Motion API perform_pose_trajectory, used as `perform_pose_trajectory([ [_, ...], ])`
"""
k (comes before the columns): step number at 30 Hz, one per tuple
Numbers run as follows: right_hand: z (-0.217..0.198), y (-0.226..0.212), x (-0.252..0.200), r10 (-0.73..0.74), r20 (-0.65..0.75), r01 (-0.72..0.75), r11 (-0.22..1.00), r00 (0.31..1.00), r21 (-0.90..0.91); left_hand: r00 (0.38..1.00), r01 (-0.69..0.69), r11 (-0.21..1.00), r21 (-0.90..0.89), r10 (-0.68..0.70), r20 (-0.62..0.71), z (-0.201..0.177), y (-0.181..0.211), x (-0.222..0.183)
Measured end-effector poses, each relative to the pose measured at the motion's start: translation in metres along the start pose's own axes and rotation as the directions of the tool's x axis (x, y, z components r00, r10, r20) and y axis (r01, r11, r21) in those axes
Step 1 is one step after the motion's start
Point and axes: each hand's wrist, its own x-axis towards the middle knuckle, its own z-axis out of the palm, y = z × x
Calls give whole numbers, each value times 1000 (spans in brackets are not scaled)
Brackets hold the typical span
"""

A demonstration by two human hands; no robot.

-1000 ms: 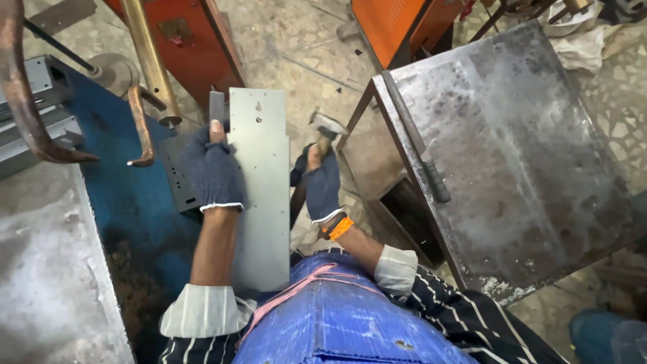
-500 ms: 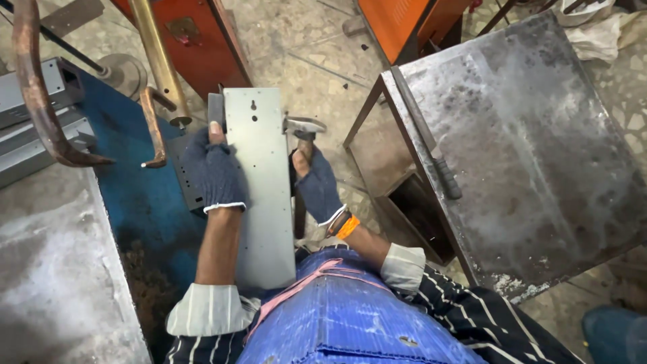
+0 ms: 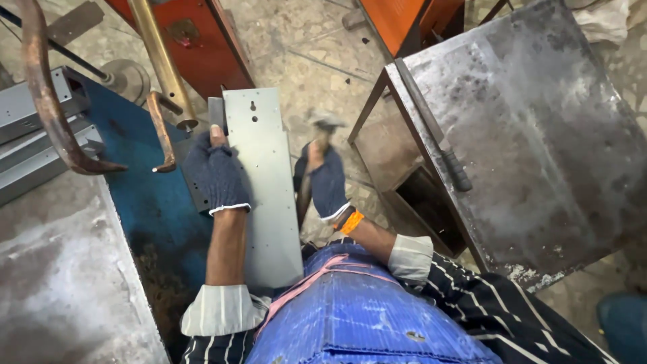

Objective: Assembling and spot welding metal plates to form an enclosure housing.

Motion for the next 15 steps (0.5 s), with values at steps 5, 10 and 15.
perform_pose_trajectory([
  [5, 2, -4, 7, 68, 95, -32, 940, 993, -341, 999, -46, 999, -29, 46, 16, -3, -1, 2],
  [10, -9, 10, 6, -145, 40, 135, 733, 989, -667, 1000, -9, 999, 41, 8, 25, 0, 11, 1],
  [15, 2, 24, -11, -137, 133, 174, 931, 982, -322, 999, -8, 996, -88, 12, 42, 3, -4, 3],
])
